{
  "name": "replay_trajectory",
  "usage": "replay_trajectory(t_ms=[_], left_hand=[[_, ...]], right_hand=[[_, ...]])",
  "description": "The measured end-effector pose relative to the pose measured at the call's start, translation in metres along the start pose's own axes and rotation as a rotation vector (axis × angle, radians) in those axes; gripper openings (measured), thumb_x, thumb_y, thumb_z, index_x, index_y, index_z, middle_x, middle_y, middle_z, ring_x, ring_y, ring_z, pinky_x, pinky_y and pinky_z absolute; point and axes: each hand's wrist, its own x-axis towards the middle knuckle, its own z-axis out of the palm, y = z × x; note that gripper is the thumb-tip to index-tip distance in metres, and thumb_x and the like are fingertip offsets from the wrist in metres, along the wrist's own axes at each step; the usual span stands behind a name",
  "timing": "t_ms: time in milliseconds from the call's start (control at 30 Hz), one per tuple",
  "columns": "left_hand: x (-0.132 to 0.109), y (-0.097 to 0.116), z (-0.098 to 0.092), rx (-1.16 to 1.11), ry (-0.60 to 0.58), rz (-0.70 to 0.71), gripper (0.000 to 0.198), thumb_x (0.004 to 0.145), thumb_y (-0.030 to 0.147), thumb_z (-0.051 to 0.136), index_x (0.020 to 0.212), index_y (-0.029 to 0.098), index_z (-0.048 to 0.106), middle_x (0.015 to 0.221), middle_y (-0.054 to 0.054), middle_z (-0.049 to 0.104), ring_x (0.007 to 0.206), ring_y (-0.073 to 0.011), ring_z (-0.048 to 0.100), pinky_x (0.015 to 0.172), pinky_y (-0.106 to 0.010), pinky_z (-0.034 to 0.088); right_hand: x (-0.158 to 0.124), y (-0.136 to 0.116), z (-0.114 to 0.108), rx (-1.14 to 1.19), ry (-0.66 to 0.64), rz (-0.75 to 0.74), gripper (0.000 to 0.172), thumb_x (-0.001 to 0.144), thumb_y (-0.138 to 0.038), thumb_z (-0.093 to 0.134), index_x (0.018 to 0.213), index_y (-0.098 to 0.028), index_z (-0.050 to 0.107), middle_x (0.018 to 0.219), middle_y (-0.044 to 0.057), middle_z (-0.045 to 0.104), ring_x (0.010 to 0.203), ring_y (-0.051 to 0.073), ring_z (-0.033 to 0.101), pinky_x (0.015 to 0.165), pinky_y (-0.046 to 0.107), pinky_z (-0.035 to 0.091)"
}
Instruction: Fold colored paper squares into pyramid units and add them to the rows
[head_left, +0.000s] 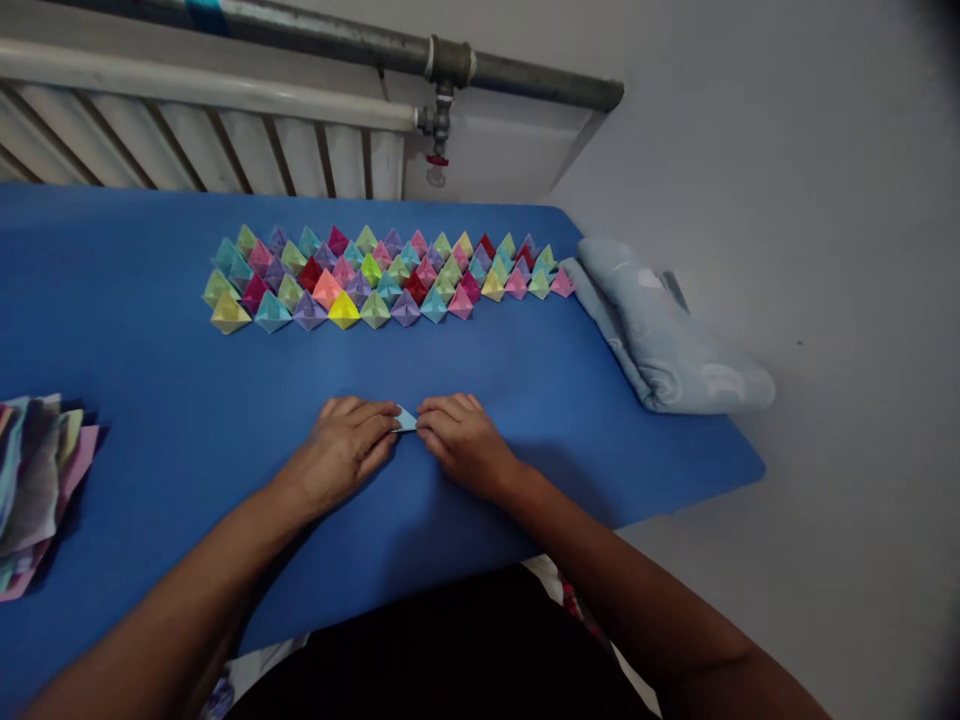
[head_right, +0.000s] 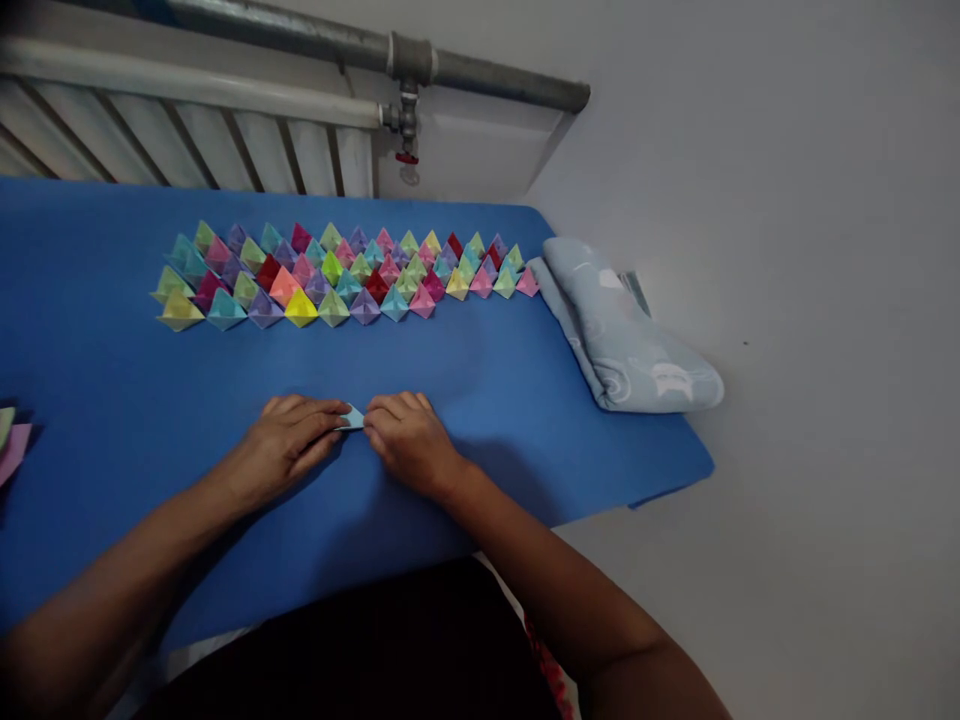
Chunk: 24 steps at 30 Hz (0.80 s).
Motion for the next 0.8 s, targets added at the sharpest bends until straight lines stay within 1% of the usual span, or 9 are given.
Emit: replay_trajectory(t_ms=[167, 233, 333, 433, 500, 800], left_hand=[[0.004, 0.003, 0.001, -0.033, 0.011, -0.114, 0.027, 0.099, 0.033, 0.045, 0.096, 0.021, 0.069, 0.110, -0.005, 0.073, 0.095, -0.0220, 0.062, 0.083, -0.039, 0.039], [0.005, 0.003, 0.002, -0.043, 0.012, -0.146, 0.028, 0.099, 0.035, 0.044, 0.097, 0.021, 0.069, 0.108, -0.004, 0.074, 0.094, -0.0216, 0.063, 0.083, -0.039, 0.039], [0.007, 0.002, 0.004, -0.065, 0.013, -0.193, 0.028, 0.100, 0.035, 0.043, 0.109, 0.024, 0.067, 0.103, -0.003, 0.075, 0.090, -0.0203, 0.064, 0.084, -0.038, 0.039], [0.007, 0.002, 0.006, -0.077, 0.036, -0.243, 0.031, 0.100, 0.033, 0.044, 0.124, 0.025, 0.061, 0.101, -0.002, 0.075, 0.087, -0.0193, 0.065, 0.085, -0.038, 0.040], [0.008, 0.001, 0.007, -0.077, 0.047, -0.270, 0.033, 0.099, 0.032, 0.045, 0.128, 0.024, 0.058, 0.100, -0.003, 0.075, 0.088, -0.0196, 0.065, 0.085, -0.037, 0.041], [0.013, 0.002, 0.009, -0.102, 0.032, -0.358, 0.029, 0.096, 0.032, 0.049, 0.121, 0.027, 0.063, 0.095, -0.002, 0.074, 0.083, -0.0191, 0.063, 0.085, -0.037, 0.042]], right_hand=[[0.006, -0.005, -0.002, 0.094, -0.028, 0.134, 0.012, 0.094, -0.022, 0.056, 0.089, -0.019, 0.066, 0.107, 0.006, 0.070, 0.097, 0.019, 0.059, 0.087, 0.034, 0.038], [0.009, -0.007, -0.003, 0.108, -0.050, 0.172, 0.012, 0.094, -0.022, 0.056, 0.088, -0.018, 0.066, 0.106, 0.007, 0.070, 0.098, 0.019, 0.059, 0.087, 0.034, 0.039], [0.012, -0.010, -0.004, 0.108, -0.085, 0.208, 0.011, 0.094, -0.021, 0.056, 0.088, -0.017, 0.065, 0.106, 0.008, 0.069, 0.097, 0.020, 0.058, 0.087, 0.035, 0.039], [0.013, -0.011, -0.005, 0.119, -0.098, 0.230, 0.010, 0.094, -0.020, 0.056, 0.088, -0.016, 0.063, 0.104, 0.008, 0.068, 0.096, 0.019, 0.057, 0.089, 0.034, 0.039], [0.014, -0.011, -0.005, 0.126, -0.101, 0.247, 0.010, 0.093, -0.020, 0.056, 0.087, -0.016, 0.063, 0.103, 0.008, 0.068, 0.097, 0.019, 0.057, 0.090, 0.034, 0.040], [0.017, -0.012, -0.004, 0.104, -0.117, 0.287, 0.011, 0.092, -0.020, 0.054, 0.085, -0.017, 0.062, 0.104, 0.008, 0.068, 0.098, 0.021, 0.059, 0.090, 0.036, 0.042]])
